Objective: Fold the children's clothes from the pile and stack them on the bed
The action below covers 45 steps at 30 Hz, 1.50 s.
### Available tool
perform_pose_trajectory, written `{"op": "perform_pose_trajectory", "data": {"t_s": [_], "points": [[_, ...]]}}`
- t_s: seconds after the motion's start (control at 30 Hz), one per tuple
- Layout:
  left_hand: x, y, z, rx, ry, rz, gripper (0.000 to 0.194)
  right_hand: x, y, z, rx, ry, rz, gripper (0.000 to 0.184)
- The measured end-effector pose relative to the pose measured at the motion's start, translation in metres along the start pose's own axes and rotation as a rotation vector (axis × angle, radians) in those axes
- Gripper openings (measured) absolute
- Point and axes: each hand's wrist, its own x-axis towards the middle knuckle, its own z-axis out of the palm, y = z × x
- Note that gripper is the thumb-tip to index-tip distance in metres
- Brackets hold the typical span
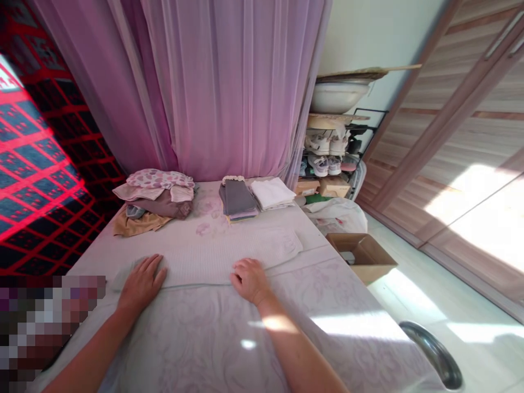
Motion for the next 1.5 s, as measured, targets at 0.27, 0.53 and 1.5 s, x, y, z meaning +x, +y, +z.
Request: {"op": "perform_pose_trajectory", "data": {"t_s": [0.27,0.53,1.5], "points": [[0.002,0.004,-0.003,-0.055,-0.013,-0.029,0.049,0.002,-0.006,-0.005,-0.08,-0.071,0.033,0.017],[0.002,0.007,-0.004,-0.019,-0.062,-0.035,0.053,0.001,-0.008,-0.006,-0.084,-0.056,0.025,0.019],[-0.003,0.021,-0.012,-0.003,-0.109,-0.132,0.05,0.008,-0.013,0.013,-0.208,-0.278,0.157,0.049]]}}
